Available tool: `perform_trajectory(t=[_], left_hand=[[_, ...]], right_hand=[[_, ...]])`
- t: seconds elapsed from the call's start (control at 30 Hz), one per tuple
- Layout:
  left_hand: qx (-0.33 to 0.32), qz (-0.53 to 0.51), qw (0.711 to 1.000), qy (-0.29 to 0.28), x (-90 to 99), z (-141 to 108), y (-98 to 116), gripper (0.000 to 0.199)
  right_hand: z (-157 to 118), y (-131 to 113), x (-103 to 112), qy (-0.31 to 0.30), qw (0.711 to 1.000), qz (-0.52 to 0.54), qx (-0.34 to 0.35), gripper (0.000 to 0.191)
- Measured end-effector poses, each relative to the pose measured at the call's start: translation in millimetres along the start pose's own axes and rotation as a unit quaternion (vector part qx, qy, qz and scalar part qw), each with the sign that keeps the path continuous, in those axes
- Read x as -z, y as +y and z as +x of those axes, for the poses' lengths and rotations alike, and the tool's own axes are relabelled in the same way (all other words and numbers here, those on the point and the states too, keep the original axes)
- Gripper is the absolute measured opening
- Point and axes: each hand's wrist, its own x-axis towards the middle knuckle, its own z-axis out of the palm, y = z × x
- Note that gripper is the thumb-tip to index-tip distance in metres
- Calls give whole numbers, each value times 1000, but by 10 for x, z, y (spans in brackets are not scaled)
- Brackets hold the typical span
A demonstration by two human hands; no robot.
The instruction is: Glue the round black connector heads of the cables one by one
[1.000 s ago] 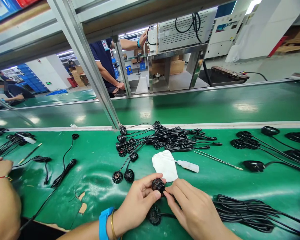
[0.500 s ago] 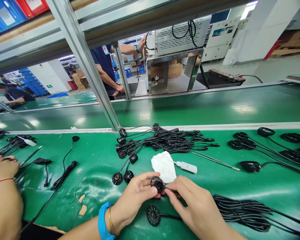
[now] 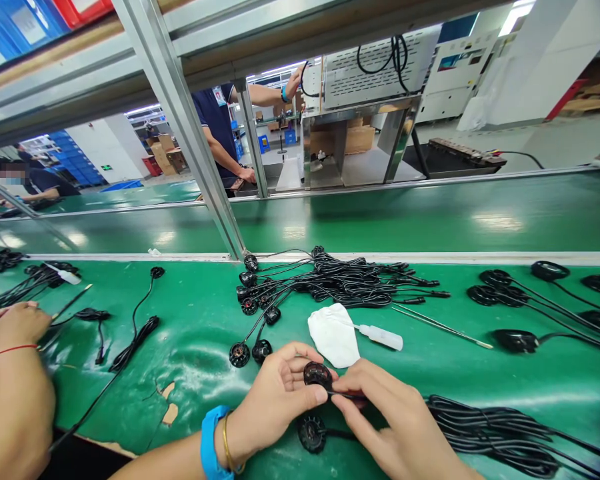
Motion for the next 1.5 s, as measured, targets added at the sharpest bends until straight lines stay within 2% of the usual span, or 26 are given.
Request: perform_trajectory(t=[0.17,0.33,0.47,0.57,0.63,0.67,0.73,0.8,0.9,1.0,1.07,1.2,1.4,1.5], left_hand=[[-13,3,1000,-18,11,-18,2,41],[13,-14,1000,-13,-2,25,-38,49],[23,-1,1000,17,-16,35,-44,41],[41,-18,999,21,-18,37,-43,39],[49,-17,998,21,-16,43,-40,39],[52,-13,998,22,-16,46,-39,40],[57,-9,998,24,-16,52,-36,40],[61,-6,998,24,-19,54,-29,40],[61,0,998,23,-28,47,-13,40],[64,-1,998,21,-37,33,3,40],[65,-2,998,21,-41,24,12,40],[68,1,997,22,-41,15,13,40],[64,-15,997,38,-32,19,-16,40],[60,-23,997,35,-37,23,-24,40]], right_hand=[[60,-19,70,-45,991,90,-89,5],[54,-4,60,-47,991,74,-100,8],[96,82,176,-67,990,58,-105,8],[134,345,367,-34,988,-70,-135,24],[130,587,478,-6,963,-226,-145,40],[120,701,517,-13,949,-283,-138,43],[95,870,562,-53,935,-328,-124,38],[87,931,580,-91,938,-307,-136,31],[124,862,608,-105,945,-221,-216,35],[194,742,642,-77,948,-85,-297,47],[237,684,646,-24,946,-23,-321,52],[286,622,589,56,939,11,-339,54],[253,580,478,99,937,21,-335,51],[217,571,457,114,944,2,-310,47]])
